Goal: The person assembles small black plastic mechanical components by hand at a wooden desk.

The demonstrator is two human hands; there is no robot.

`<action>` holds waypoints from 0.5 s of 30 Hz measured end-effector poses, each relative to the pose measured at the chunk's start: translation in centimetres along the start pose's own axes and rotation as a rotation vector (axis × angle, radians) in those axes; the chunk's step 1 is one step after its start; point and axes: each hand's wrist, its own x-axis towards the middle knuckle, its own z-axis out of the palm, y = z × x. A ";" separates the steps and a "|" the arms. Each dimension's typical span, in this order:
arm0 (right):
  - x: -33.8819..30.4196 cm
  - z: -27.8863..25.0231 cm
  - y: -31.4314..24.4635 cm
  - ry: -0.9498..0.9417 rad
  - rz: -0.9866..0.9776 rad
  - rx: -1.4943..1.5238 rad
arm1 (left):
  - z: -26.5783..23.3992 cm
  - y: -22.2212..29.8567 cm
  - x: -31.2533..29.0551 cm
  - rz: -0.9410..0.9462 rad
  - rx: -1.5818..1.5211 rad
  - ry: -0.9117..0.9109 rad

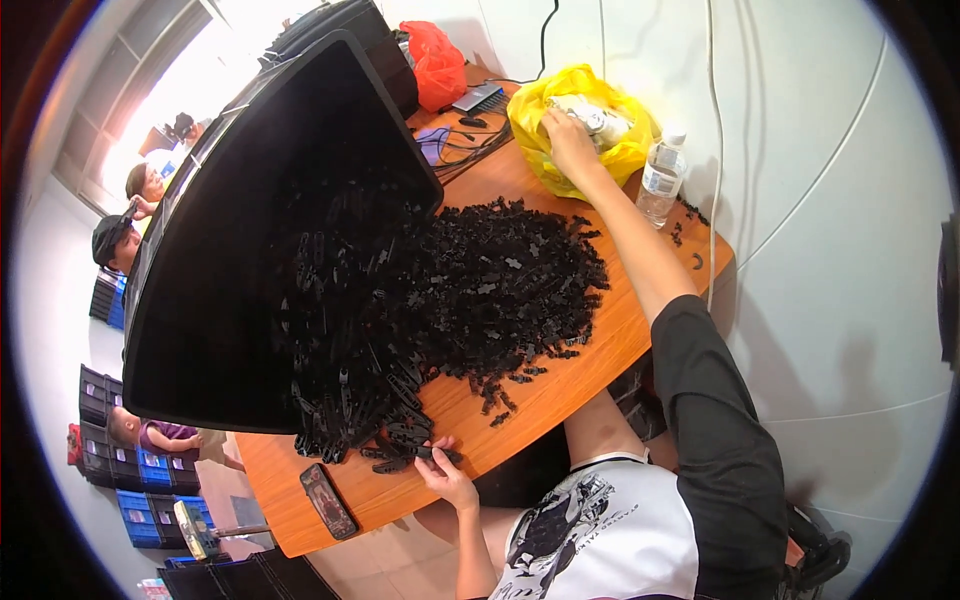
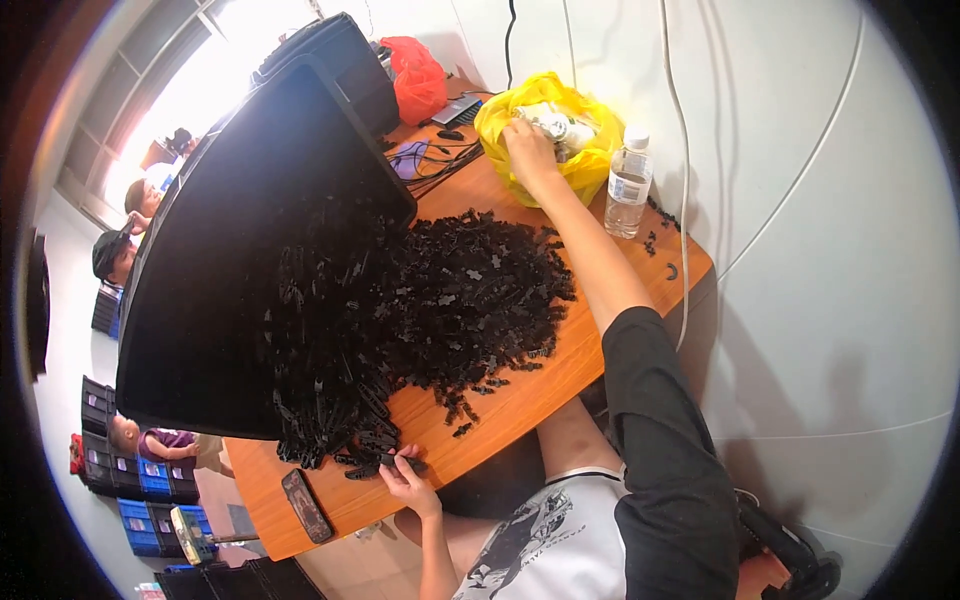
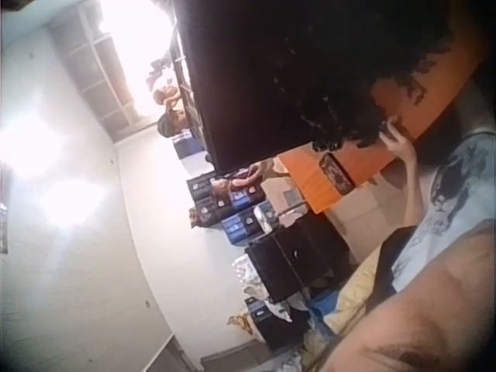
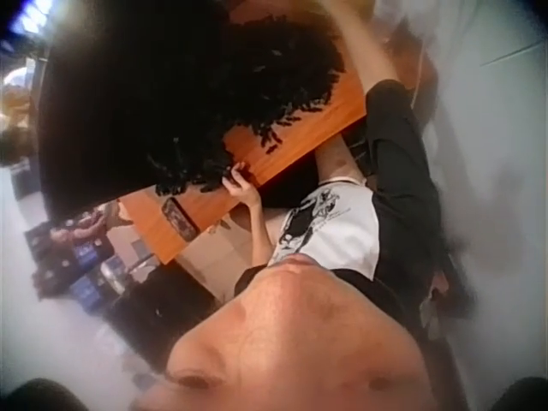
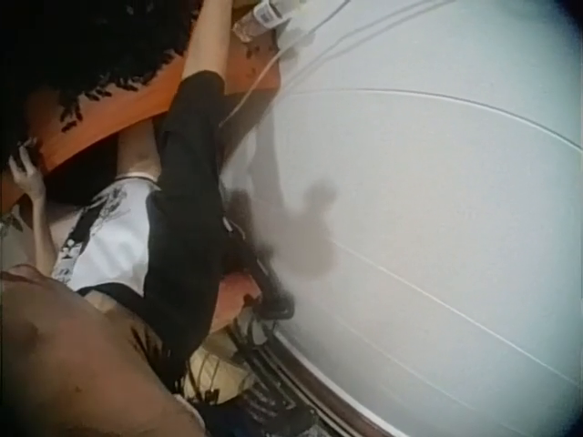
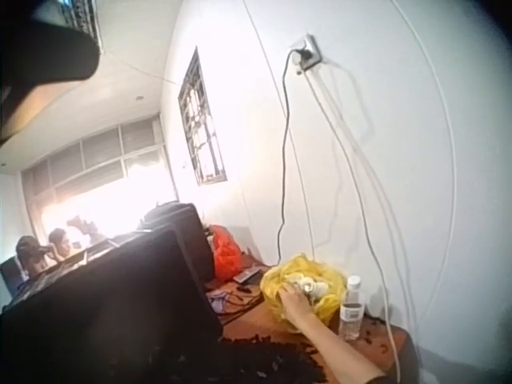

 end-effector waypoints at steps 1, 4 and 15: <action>0.2 0.0 -0.1 -0.024 0.142 -0.086 | 0.0 0.1 0.0 0.002 0.002 0.005; 0.8 0.6 0.3 -0.019 0.243 -0.120 | 0.0 0.2 0.0 -0.034 -0.005 0.018; 2.6 0.7 -0.1 0.001 0.274 -0.365 | 0.3 0.9 0.0 0.011 0.056 0.006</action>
